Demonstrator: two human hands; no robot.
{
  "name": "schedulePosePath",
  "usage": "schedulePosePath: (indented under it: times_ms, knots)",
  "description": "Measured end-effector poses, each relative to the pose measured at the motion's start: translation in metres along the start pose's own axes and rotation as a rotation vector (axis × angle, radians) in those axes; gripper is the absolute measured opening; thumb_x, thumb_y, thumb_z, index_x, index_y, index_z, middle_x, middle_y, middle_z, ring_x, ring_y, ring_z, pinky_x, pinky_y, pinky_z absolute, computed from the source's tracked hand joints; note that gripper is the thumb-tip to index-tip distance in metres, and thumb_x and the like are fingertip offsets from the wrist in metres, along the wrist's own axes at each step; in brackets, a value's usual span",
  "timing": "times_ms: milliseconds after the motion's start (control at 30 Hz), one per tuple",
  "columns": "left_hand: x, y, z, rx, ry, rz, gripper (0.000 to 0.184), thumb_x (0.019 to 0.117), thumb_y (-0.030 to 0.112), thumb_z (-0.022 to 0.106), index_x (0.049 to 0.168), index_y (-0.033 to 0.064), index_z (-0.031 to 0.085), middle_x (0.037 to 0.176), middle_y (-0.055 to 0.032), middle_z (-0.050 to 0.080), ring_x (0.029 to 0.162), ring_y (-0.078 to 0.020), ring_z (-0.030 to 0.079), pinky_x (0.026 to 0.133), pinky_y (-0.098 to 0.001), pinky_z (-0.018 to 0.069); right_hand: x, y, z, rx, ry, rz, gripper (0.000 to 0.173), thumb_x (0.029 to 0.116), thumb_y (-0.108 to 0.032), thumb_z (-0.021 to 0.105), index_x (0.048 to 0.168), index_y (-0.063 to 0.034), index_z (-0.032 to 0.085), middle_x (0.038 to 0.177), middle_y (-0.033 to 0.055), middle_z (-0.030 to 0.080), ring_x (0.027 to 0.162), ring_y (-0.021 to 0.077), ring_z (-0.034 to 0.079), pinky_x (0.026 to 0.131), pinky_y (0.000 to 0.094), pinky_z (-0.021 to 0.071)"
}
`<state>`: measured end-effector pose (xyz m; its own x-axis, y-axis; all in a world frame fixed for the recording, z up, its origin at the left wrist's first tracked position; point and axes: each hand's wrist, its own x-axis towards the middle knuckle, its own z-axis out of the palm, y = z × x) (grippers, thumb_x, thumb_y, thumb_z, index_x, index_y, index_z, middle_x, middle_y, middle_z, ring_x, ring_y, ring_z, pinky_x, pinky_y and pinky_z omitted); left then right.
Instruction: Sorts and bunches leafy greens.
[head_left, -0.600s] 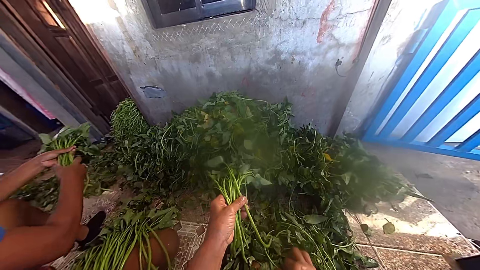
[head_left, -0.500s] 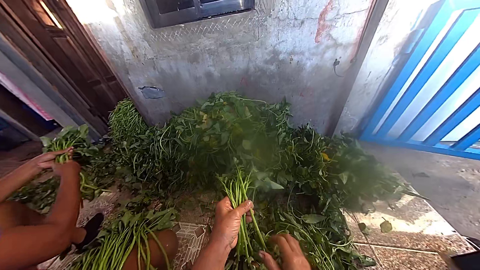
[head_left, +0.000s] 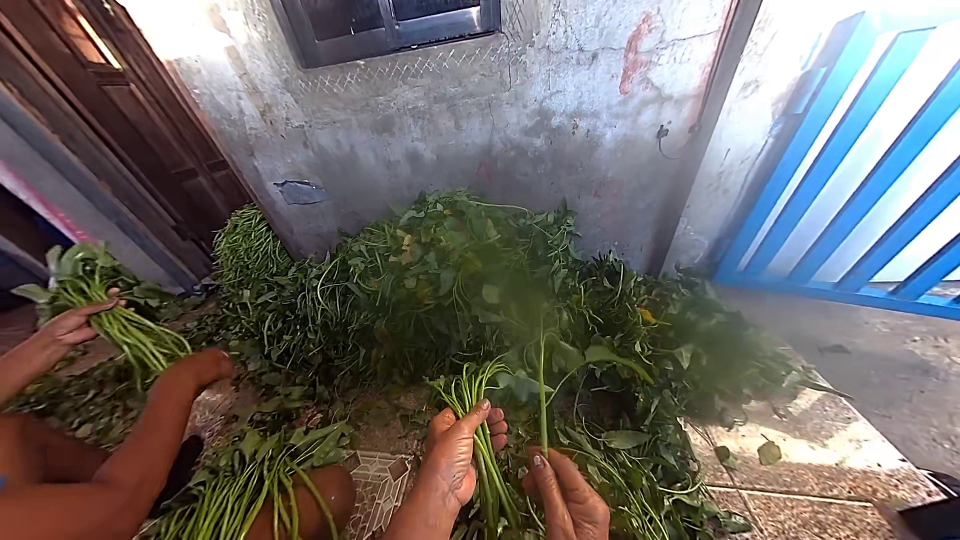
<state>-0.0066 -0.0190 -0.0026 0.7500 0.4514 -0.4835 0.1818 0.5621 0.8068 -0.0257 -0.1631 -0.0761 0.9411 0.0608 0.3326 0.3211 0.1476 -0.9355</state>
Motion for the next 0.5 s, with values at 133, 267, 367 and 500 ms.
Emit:
schedulePosePath:
  times_ms: [133, 267, 367, 500]
  knots:
    - [-0.004, -0.003, -0.001, 0.071, -0.14, -0.011, 0.025, 0.1025, 0.003, 0.059, 0.124, -0.0068, 0.051, 0.1, -0.0249, 0.073, 0.084, -0.035, 0.076, 0.073, -0.0443, 0.0648, -0.009, 0.009, -0.002, -0.193, -0.208, 0.092, 0.023, 0.1048, -0.018, 0.057, 0.101, -0.0031, 0.074, 0.072, 0.0021, 0.067, 0.061, 0.0109, 0.063, 0.059, 0.0304, 0.0562]
    - [-0.006, -0.007, -0.002, 0.191, -0.252, -0.043, 0.026, 0.0976, -0.005, 0.061, 0.121, -0.0076, 0.051, 0.092, -0.0229, 0.074, 0.08, -0.0316, 0.076, 0.076, -0.0404, 0.0643, -0.007, 0.012, 0.001, -0.301, -0.261, 0.092, 0.029, 0.1056, -0.03, 0.054, 0.093, -0.0098, 0.071, 0.07, -0.0011, 0.064, 0.06, 0.0101, 0.061, 0.057, 0.0321, 0.0534]
    - [-0.008, -0.006, 0.0, 0.213, -0.202, -0.007, 0.021, 0.0954, -0.009, 0.061, 0.114, -0.007, 0.053, 0.085, -0.019, 0.071, 0.071, -0.0265, 0.073, 0.069, -0.0379, 0.064, -0.015, 0.011, -0.001, -0.449, -0.291, 0.027, 0.034, 0.1075, -0.032, 0.049, 0.097, -0.0069, 0.069, 0.073, 0.0028, 0.064, 0.063, 0.0146, 0.064, 0.058, 0.0366, 0.0547]
    - [-0.004, 0.007, -0.002, 0.095, 0.037, 0.205, 0.015, 0.098, -0.007, 0.059, 0.113, -0.0068, 0.056, 0.082, -0.0186, 0.071, 0.067, -0.0261, 0.072, 0.063, -0.0382, 0.0638, -0.052, 0.034, -0.026, -0.727, -0.367, -0.104, 0.025, 0.1034, -0.017, 0.053, 0.096, 0.0, 0.07, 0.079, 0.012, 0.07, 0.07, 0.027, 0.072, 0.06, 0.0454, 0.0603]
